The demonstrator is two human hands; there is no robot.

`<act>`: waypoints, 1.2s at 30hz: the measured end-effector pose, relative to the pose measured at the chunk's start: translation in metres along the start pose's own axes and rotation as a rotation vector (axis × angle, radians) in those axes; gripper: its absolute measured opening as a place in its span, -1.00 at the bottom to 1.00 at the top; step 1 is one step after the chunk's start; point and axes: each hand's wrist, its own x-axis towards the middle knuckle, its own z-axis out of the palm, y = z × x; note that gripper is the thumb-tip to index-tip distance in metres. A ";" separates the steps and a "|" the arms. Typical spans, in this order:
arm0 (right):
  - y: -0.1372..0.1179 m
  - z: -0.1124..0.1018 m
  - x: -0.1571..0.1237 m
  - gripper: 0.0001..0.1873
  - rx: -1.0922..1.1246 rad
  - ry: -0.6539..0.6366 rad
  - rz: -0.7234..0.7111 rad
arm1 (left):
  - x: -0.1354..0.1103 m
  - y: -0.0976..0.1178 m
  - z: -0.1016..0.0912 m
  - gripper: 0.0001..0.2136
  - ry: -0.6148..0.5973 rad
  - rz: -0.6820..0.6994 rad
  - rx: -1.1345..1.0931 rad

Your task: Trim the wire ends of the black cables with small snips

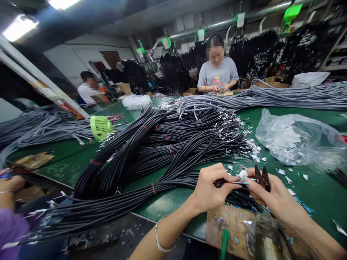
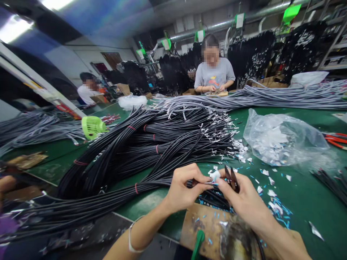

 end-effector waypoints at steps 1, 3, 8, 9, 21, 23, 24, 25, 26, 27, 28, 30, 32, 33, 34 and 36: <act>0.000 -0.001 0.000 -0.69 0.029 0.009 0.040 | -0.001 -0.001 0.000 -0.93 0.023 0.068 0.064; 0.000 -0.001 0.000 -0.65 -0.007 0.049 0.051 | -0.003 -0.003 0.001 -0.92 0.064 0.167 0.153; -0.004 0.004 -0.003 -0.67 -0.282 0.060 -0.136 | -0.008 -0.007 0.004 -0.87 0.127 0.261 0.296; -0.004 0.005 -0.004 -0.67 -0.321 0.046 -0.164 | -0.009 -0.007 0.005 -0.86 0.141 0.265 0.317; 0.008 0.004 -0.007 -0.73 -0.520 0.209 -0.300 | -0.007 0.003 0.001 -0.89 0.295 0.281 0.285; 0.007 0.006 -0.007 -0.73 -0.520 0.208 -0.310 | -0.007 0.002 0.001 -0.89 0.285 0.285 0.289; 0.006 0.006 -0.007 -0.73 -0.514 0.208 -0.312 | -0.008 0.002 0.001 -0.89 0.283 0.284 0.289; 0.006 0.006 -0.007 -0.73 -0.507 0.211 -0.314 | -0.008 0.002 0.001 -0.89 0.281 0.282 0.289; 0.005 0.006 -0.007 -0.73 -0.501 0.215 -0.317 | -0.008 0.001 0.002 -0.89 0.279 0.277 0.292; 0.004 0.006 -0.006 -0.73 -0.498 0.218 -0.321 | -0.009 0.001 0.002 -0.88 0.277 0.274 0.295; 0.003 0.006 -0.006 -0.73 -0.498 0.221 -0.325 | -0.009 0.001 0.002 -0.88 0.274 0.272 0.301; 0.002 0.005 -0.005 -0.74 -0.502 0.220 -0.330 | -0.009 0.001 0.002 -0.88 0.267 0.273 0.310; 0.002 0.005 -0.005 -0.74 -0.509 0.220 -0.338 | -0.009 0.001 0.002 -0.88 0.267 0.275 0.311; 0.002 0.005 -0.005 -0.74 -0.512 0.221 -0.342 | -0.009 0.001 0.002 -0.88 0.267 0.275 0.309; 0.002 0.005 -0.005 -0.74 -0.514 0.221 -0.346 | -0.009 0.001 0.002 -0.88 0.268 0.274 0.308; 0.004 0.005 -0.005 -0.74 -0.514 0.225 -0.352 | -0.009 0.001 0.002 -0.88 0.270 0.268 0.307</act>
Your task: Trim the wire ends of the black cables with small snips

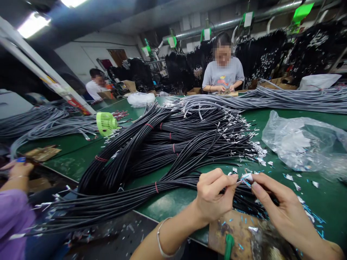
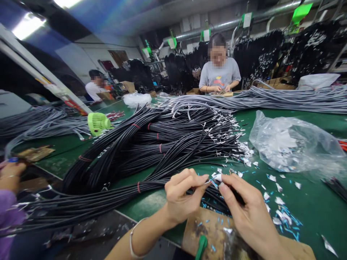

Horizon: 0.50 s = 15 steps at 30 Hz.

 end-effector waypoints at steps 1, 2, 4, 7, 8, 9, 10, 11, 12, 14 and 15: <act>0.000 0.000 0.000 -0.75 -0.001 0.004 0.000 | 0.000 0.000 0.000 -0.88 0.001 -0.002 -0.001; 0.001 0.001 -0.001 -0.75 -0.002 0.008 0.002 | 0.000 0.000 0.000 -0.88 0.002 -0.002 -0.003; 0.001 0.001 -0.001 -0.75 -0.002 0.019 0.009 | 0.000 0.001 0.001 -0.89 0.004 0.000 -0.010; 0.001 0.002 -0.001 -0.75 0.011 0.023 0.035 | 0.001 0.003 0.001 -0.91 -0.013 -0.018 -0.004; 0.001 0.002 -0.001 -0.75 0.021 0.020 0.048 | 0.002 0.004 0.001 -0.93 -0.025 -0.037 0.005; 0.001 0.002 -0.001 -0.74 0.032 0.015 0.061 | 0.002 0.005 0.001 -0.94 -0.037 -0.062 0.014; 0.001 0.002 -0.001 -0.74 0.039 0.012 0.075 | 0.002 0.006 0.000 -0.96 -0.047 -0.085 0.023; 0.001 0.002 -0.001 -0.74 0.041 0.017 0.085 | 0.002 0.006 0.000 -0.97 -0.045 -0.102 0.030; 0.001 0.002 -0.002 -0.74 0.035 0.029 0.092 | 0.002 0.007 0.000 -0.98 -0.036 -0.110 0.035; 0.001 0.003 -0.004 -0.75 0.004 0.073 0.085 | 0.002 0.007 0.000 -0.97 -0.018 -0.104 0.038; 0.001 0.003 -0.005 -0.76 -0.016 0.097 0.073 | 0.002 0.007 -0.001 -0.97 -0.020 -0.096 0.039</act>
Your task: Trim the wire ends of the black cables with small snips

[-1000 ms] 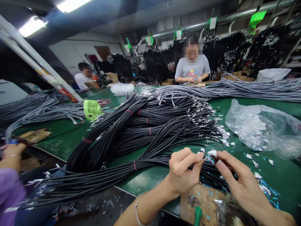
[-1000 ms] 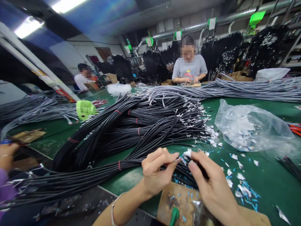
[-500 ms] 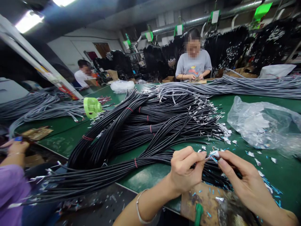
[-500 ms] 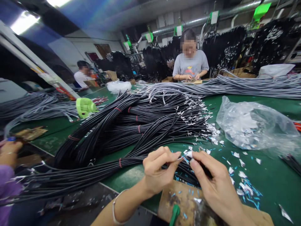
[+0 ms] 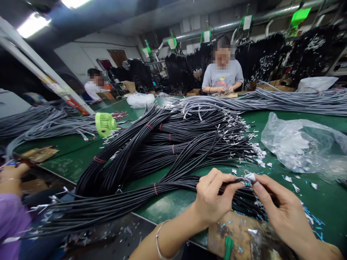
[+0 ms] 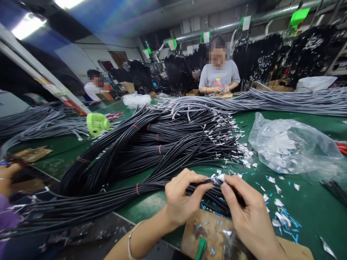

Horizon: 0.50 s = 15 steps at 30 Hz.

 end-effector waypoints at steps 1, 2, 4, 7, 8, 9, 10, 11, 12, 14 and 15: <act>0.000 0.000 -0.001 -0.78 -0.018 0.023 -0.020 | 0.000 0.000 -0.001 -0.97 -0.013 0.005 0.001; 0.000 0.000 -0.002 -0.80 -0.036 0.043 -0.045 | 0.000 0.000 -0.001 -0.96 -0.038 0.004 0.000; 0.000 0.000 -0.003 -0.83 -0.072 0.078 -0.108 | 0.002 -0.001 -0.004 -0.91 -0.096 -0.009 -0.016; 0.000 0.000 -0.003 -0.84 -0.087 0.081 -0.178 | 0.007 -0.002 -0.007 -0.80 -0.211 -0.108 -0.113; 0.001 0.000 -0.003 -0.83 -0.081 0.069 -0.189 | 0.009 -0.002 -0.008 -0.76 -0.265 -0.165 -0.166; 0.002 -0.001 -0.003 -0.83 -0.075 0.056 -0.193 | 0.011 -0.003 -0.009 -0.72 -0.320 -0.225 -0.226; 0.003 -0.001 -0.003 -0.84 -0.071 0.047 -0.194 | 0.012 -0.004 -0.010 -0.68 -0.369 -0.282 -0.288; 0.004 -0.002 -0.003 -0.84 -0.072 0.045 -0.185 | 0.014 -0.004 -0.010 -0.66 -0.406 -0.329 -0.345; 0.004 -0.003 -0.002 -0.85 -0.075 0.048 -0.166 | 0.014 -0.004 -0.009 -0.65 -0.423 -0.360 -0.385; 0.004 -0.005 -0.001 -0.84 -0.061 0.050 -0.106 | 0.014 -0.004 -0.008 -0.69 -0.396 -0.369 -0.385; 0.003 -0.006 -0.001 -0.84 -0.040 0.039 -0.074 | 0.013 -0.003 -0.007 -0.74 -0.364 -0.347 -0.353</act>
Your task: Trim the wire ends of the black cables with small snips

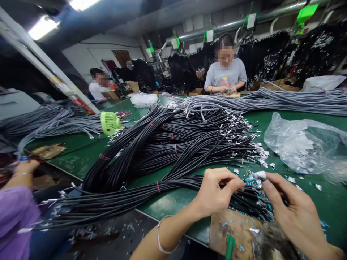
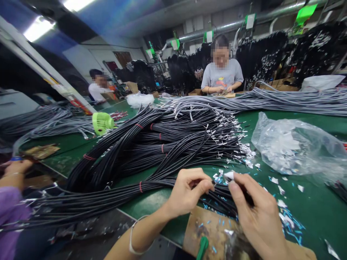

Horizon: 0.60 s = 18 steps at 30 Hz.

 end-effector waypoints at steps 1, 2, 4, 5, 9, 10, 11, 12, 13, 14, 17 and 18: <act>-0.002 -0.001 0.001 -0.85 0.026 -0.012 0.031 | -0.001 0.000 0.002 -0.79 0.035 0.033 0.042; -0.003 -0.001 0.002 -0.87 0.054 -0.023 0.057 | -0.002 0.000 0.004 -0.83 0.063 0.074 0.085; -0.006 -0.001 0.006 -0.89 0.103 -0.030 0.084 | -0.004 -0.001 0.008 -0.86 0.082 0.154 0.147; -0.006 -0.001 0.008 -0.88 0.122 -0.025 0.095 | -0.005 -0.002 0.009 -0.87 0.080 0.185 0.168; 0.001 0.001 0.015 -0.86 0.225 -0.046 0.170 | -0.006 -0.007 0.012 -0.90 0.106 0.266 0.226; 0.003 0.002 0.016 -0.85 0.244 -0.058 0.198 | -0.006 -0.008 0.013 -0.91 0.115 0.283 0.239; 0.006 0.002 0.016 -0.85 0.257 -0.073 0.222 | -0.006 -0.009 0.013 -0.92 0.123 0.300 0.252; 0.008 0.002 0.016 -0.84 0.264 -0.083 0.244 | -0.006 -0.009 0.013 -0.94 0.130 0.320 0.264; 0.009 0.003 0.016 -0.83 0.270 -0.090 0.265 | -0.006 -0.010 0.014 -0.96 0.139 0.341 0.275; 0.010 0.003 0.016 -0.82 0.274 -0.094 0.282 | -0.007 -0.010 0.015 -0.97 0.151 0.363 0.285; 0.010 0.005 0.016 -0.78 0.287 -0.100 0.315 | -0.007 -0.011 0.016 -0.99 0.197 0.416 0.319; 0.010 0.006 0.016 -0.77 0.297 -0.101 0.320 | -0.008 -0.011 0.017 -0.99 0.209 0.426 0.328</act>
